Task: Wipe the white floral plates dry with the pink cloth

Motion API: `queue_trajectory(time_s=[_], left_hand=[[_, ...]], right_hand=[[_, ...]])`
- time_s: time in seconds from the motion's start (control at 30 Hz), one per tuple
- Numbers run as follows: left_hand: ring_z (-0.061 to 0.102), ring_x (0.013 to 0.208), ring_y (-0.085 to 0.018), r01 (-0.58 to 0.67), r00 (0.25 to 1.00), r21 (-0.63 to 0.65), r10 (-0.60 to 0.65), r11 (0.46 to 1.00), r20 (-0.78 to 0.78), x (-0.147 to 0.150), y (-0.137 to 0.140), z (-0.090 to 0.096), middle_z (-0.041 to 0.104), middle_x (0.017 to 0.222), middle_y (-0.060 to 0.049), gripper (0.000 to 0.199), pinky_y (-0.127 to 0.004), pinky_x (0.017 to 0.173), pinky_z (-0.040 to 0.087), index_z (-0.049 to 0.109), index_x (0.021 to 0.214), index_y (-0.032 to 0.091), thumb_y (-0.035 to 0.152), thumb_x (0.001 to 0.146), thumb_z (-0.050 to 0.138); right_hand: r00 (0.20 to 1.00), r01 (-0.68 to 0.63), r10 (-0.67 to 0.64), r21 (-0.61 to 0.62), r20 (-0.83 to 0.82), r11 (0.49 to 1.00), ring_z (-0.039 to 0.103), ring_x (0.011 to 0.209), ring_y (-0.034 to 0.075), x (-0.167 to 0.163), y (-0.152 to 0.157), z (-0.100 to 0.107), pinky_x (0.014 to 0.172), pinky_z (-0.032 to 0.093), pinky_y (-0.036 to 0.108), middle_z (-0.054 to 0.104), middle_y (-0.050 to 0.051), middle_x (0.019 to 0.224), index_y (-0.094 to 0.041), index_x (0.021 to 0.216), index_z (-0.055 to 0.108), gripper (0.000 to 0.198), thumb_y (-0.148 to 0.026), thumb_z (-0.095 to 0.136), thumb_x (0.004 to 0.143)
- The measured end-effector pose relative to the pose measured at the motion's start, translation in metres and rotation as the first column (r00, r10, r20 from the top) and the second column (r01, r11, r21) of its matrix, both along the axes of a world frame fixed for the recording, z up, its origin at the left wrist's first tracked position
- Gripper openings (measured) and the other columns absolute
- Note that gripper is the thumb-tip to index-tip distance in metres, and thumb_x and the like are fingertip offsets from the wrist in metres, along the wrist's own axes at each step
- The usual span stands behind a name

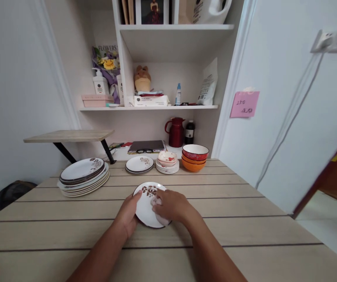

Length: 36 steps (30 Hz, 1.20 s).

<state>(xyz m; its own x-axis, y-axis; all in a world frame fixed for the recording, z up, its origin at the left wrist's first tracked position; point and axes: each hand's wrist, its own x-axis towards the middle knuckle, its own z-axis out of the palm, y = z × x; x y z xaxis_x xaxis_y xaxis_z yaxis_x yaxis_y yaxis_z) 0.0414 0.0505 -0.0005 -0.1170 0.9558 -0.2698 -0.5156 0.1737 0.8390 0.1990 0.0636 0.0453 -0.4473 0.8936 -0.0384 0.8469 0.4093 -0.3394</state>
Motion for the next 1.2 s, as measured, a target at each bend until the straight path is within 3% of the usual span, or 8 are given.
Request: queue_trajectory(time_s=[0.1,0.23,0.37,0.53,0.7,0.87,1.0,1.2], left_hand=[[0.070,0.071,-0.021,-0.015,1.000,0.012,0.014,1.000,0.012,-0.001,0.001,-0.001,0.074,0.082,-0.011,0.024,-0.030,0.067,0.054,0.068,0.100,0.012,0.023,0.080,0.062],[0.070,0.079,-0.020,-0.034,0.998,0.042,0.032,0.999,0.048,-0.002,0.005,-0.002,0.074,0.084,-0.010,0.025,-0.028,0.074,0.053,0.067,0.100,0.011,0.021,0.078,0.062],[0.070,0.078,-0.019,-0.038,0.996,0.051,0.034,0.998,0.077,-0.003,0.008,-0.002,0.074,0.086,-0.010,0.028,-0.028,0.073,0.053,0.065,0.106,0.012,0.022,0.081,0.058],[0.069,0.068,-0.018,-0.027,0.999,0.027,0.026,0.999,0.038,-0.002,0.006,-0.001,0.074,0.086,-0.010,0.031,-0.027,0.064,0.053,0.062,0.113,0.013,0.023,0.084,0.057],[0.069,0.067,-0.020,0.018,1.000,0.016,-0.017,1.000,-0.018,0.000,0.003,-0.005,0.075,0.085,-0.012,0.028,-0.026,0.058,0.052,0.066,0.105,0.012,0.027,0.082,0.060],[0.069,0.069,-0.022,0.005,0.999,0.018,-0.005,1.000,-0.032,0.000,0.006,-0.010,0.075,0.082,-0.011,0.025,-0.028,0.061,0.052,0.069,0.097,0.012,0.027,0.078,0.064],[0.070,0.076,-0.021,-0.041,0.999,0.052,0.041,0.998,0.005,-0.002,0.009,-0.010,0.075,0.087,-0.010,0.024,-0.028,0.069,0.053,0.069,0.098,0.013,0.023,0.076,0.064],[0.069,0.073,-0.019,-0.038,0.998,0.064,0.035,0.997,0.060,-0.003,0.009,-0.009,0.074,0.088,-0.009,0.032,-0.027,0.067,0.053,0.064,0.110,0.015,0.021,0.079,0.060]], right_hand=[[0.988,-0.154,0.154,-0.001,-0.014,0.988,0.060,0.088,0.025,-0.008,-0.012,0.002,0.068,0.037,0.031,0.068,0.008,0.099,-0.023,0.095,0.062,0.026,-0.041,0.054,0.079],[0.956,-0.217,0.235,0.119,-0.177,0.969,0.055,0.105,0.025,-0.033,-0.016,-0.005,0.082,0.038,0.032,0.062,0.007,0.114,-0.025,0.111,0.058,0.033,-0.037,0.055,0.080],[0.965,-0.086,0.117,0.140,-0.236,0.986,0.054,0.106,0.022,-0.046,-0.003,-0.013,0.085,0.038,0.031,0.055,0.007,0.121,-0.027,0.116,0.055,0.035,-0.036,0.054,0.083],[0.987,0.124,-0.112,0.100,-0.116,0.987,0.058,0.100,0.022,-0.036,0.015,-0.011,0.075,0.038,0.030,0.056,0.008,0.117,-0.028,0.118,0.053,0.036,-0.043,0.047,0.087],[0.987,0.162,-0.162,0.049,-0.002,0.986,0.061,0.096,0.028,-0.009,0.013,-0.004,0.070,0.037,0.033,0.063,0.012,0.112,-0.024,0.114,0.057,0.038,-0.046,0.047,0.084],[0.996,-0.037,0.041,-0.045,0.074,0.998,0.063,0.083,0.027,-0.001,-0.009,0.003,0.065,0.037,0.032,0.070,0.009,0.095,-0.023,0.095,0.065,0.026,-0.040,0.055,0.077],[0.963,-0.234,0.236,0.027,-0.134,0.972,0.059,0.098,0.024,-0.023,-0.016,0.000,0.077,0.039,0.031,0.067,0.007,0.108,-0.024,0.102,0.061,0.028,-0.038,0.056,0.078],[0.985,0.003,0.017,0.113,-0.173,0.994,0.056,0.103,0.021,-0.044,0.003,-0.013,0.080,0.037,0.030,0.056,0.007,0.119,-0.027,0.114,0.055,0.032,-0.038,0.051,0.085]])
